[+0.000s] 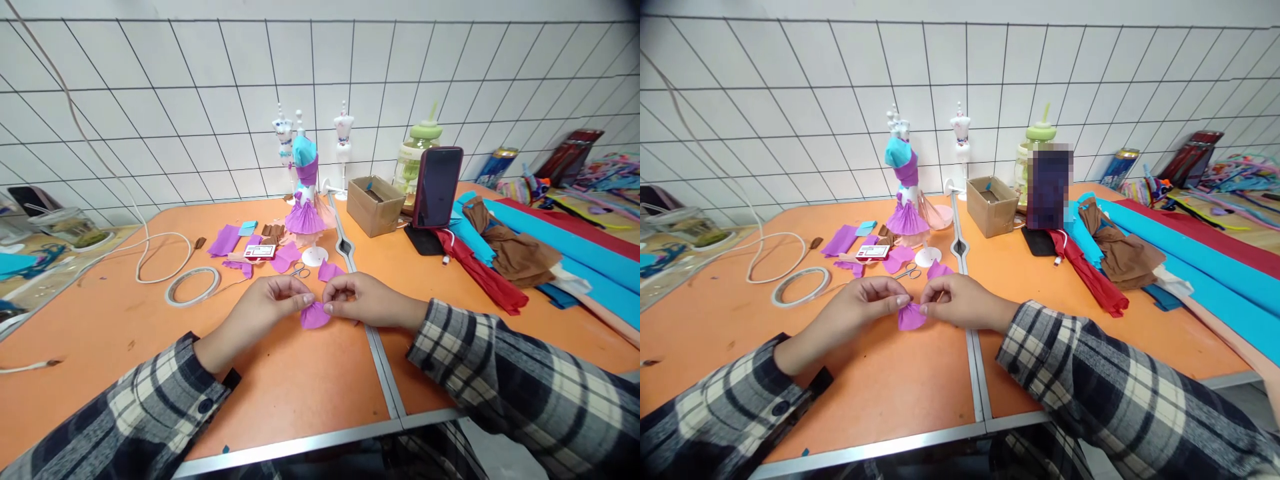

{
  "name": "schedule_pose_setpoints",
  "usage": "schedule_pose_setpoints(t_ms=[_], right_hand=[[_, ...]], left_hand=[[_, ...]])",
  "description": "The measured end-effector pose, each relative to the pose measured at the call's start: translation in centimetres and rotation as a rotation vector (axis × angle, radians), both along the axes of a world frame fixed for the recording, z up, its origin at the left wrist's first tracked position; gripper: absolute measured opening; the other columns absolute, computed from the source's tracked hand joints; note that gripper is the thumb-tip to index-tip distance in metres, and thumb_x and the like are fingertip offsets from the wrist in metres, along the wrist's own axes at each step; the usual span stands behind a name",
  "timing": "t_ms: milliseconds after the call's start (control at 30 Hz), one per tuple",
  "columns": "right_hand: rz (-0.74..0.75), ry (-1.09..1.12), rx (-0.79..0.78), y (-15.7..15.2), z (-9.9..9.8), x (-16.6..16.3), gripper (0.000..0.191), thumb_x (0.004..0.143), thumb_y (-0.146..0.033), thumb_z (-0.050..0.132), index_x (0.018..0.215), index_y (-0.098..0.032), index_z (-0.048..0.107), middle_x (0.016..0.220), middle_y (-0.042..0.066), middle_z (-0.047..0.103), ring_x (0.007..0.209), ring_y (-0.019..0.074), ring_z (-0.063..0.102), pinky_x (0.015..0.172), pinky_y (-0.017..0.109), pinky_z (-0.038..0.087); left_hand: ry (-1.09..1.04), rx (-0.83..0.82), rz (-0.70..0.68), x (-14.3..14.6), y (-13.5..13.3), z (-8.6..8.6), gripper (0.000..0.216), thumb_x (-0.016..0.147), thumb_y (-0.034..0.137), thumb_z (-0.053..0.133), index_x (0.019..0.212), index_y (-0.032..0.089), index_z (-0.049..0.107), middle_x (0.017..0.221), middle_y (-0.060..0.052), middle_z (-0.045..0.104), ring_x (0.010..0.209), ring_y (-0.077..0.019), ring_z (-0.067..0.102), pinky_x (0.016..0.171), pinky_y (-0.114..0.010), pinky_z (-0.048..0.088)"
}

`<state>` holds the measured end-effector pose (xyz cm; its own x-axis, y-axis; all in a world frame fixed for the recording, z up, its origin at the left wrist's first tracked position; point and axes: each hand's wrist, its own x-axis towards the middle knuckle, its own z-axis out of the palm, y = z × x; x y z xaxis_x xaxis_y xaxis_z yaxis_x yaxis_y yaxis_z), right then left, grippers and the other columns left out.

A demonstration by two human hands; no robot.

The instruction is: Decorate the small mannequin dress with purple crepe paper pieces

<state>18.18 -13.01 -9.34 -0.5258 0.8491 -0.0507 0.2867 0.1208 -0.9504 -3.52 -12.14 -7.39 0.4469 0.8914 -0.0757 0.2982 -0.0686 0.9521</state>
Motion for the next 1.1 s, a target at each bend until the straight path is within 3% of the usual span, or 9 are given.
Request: schedule_pose_setpoints(t_ms=[133, 233, 400, 500, 633, 700, 800, 900, 1100], right_hand=[[-0.032, -0.005, 0.109, -0.1, 0.2, 0.1, 0.007, 0.081, -0.022, 0.065, 0.086, -0.016, 0.066, 0.077, 0.000, 0.063, 0.066, 0.0106, 0.054, 0.061, 0.023, 0.043], [-0.098, 0.078, 0.145, -0.6, 0.3, -0.4, 0.016, 0.080, -0.019, 0.064, 0.096, -0.017, 0.067, 0.090, 0.003, 0.068, 0.079, 0.0133, 0.060, 0.073, 0.027, 0.048], [-0.213, 0.085, 0.163, -1.1, 0.1, -1.3, 0.020, 0.076, -0.026, 0.074, 0.094, -0.018, 0.068, 0.083, 0.001, 0.069, 0.073, 0.0140, 0.062, 0.066, 0.026, 0.046], [-0.272, 0.113, 0.166, -0.8, -0.2, -1.2, 0.023, 0.078, -0.025, 0.073, 0.099, -0.018, 0.069, 0.080, 0.001, 0.069, 0.069, 0.0132, 0.060, 0.064, 0.026, 0.045], [-0.314, 0.161, 0.226, -0.3, -0.5, -0.9, 0.021, 0.080, -0.024, 0.070, 0.100, -0.019, 0.069, 0.086, 0.002, 0.070, 0.075, 0.0137, 0.061, 0.070, 0.028, 0.047], [-0.328, 0.166, 0.241, -0.3, -0.4, -0.9, 0.018, 0.080, -0.024, 0.070, 0.097, -0.019, 0.068, 0.087, 0.002, 0.070, 0.077, 0.0141, 0.061, 0.072, 0.029, 0.048], [-0.313, 0.186, 0.248, -0.5, -0.2, -0.9, 0.018, 0.079, -0.024, 0.070, 0.096, -0.018, 0.067, 0.087, 0.002, 0.069, 0.077, 0.0142, 0.061, 0.071, 0.028, 0.048], [-0.299, 0.195, 0.252, -0.7, 0.2, -1.1, 0.020, 0.078, -0.023, 0.070, 0.097, -0.018, 0.067, 0.093, 0.004, 0.071, 0.080, 0.0149, 0.062, 0.072, 0.028, 0.048], [-0.328, 0.126, 0.227, -1.1, 0.7, -1.2, 0.018, 0.078, -0.030, 0.071, 0.091, -0.017, 0.074, 0.087, 0.004, 0.071, 0.071, 0.0139, 0.057, 0.067, 0.027, 0.046]], left_hand=[[-0.080, -0.088, -0.023, 0.0, 0.0, -0.2, 0.023, 0.073, 0.038, 0.078, 0.076, 0.017, 0.073, 0.073, -0.002, 0.070, 0.068, -0.0137, 0.060, 0.070, -0.028, 0.047], [-0.111, -0.069, 0.002, 0.3, -0.2, -0.3, 0.023, 0.072, 0.038, 0.079, 0.074, 0.017, 0.072, 0.072, -0.001, 0.069, 0.068, -0.0137, 0.059, 0.070, -0.028, 0.046], [-0.135, -0.063, -0.001, 0.8, -0.7, -0.3, 0.027, 0.074, 0.042, 0.077, 0.076, 0.016, 0.070, 0.074, -0.002, 0.070, 0.069, -0.0147, 0.061, 0.073, -0.029, 0.048], [-0.149, -0.058, 0.021, 1.0, -0.9, -0.2, 0.030, 0.076, 0.042, 0.076, 0.091, 0.017, 0.071, 0.084, -0.004, 0.073, 0.078, -0.0171, 0.065, 0.079, -0.032, 0.049], [-0.086, 0.025, 0.037, 1.1, -0.9, -0.2, 0.061, 0.074, 0.035, 0.079, 0.129, 0.016, 0.060, 0.085, -0.002, 0.071, 0.087, -0.0190, 0.066, 0.091, -0.037, 0.049], [-0.066, 0.091, 0.068, 1.1, -0.7, -0.4, 0.070, 0.071, 0.032, 0.082, 0.134, 0.018, 0.056, 0.089, -0.002, 0.070, 0.092, -0.0198, 0.066, 0.097, -0.039, 0.047], [-0.055, 0.061, 0.033, 1.0, -0.6, -0.6, 0.047, 0.073, 0.036, 0.080, 0.114, 0.018, 0.068, 0.098, -0.006, 0.073, 0.096, -0.0216, 0.067, 0.096, -0.039, 0.048], [-0.011, -0.003, 0.005, 1.0, -0.6, -0.7, 0.028, 0.075, 0.041, 0.077, 0.085, 0.016, 0.071, 0.091, -0.006, 0.074, 0.088, -0.0211, 0.067, 0.086, -0.036, 0.051], [0.017, 0.010, 0.013, 1.1, -0.8, -0.7, 0.026, 0.073, 0.041, 0.078, 0.080, 0.017, 0.070, 0.083, -0.004, 0.072, 0.082, -0.0192, 0.065, 0.080, -0.032, 0.050]])
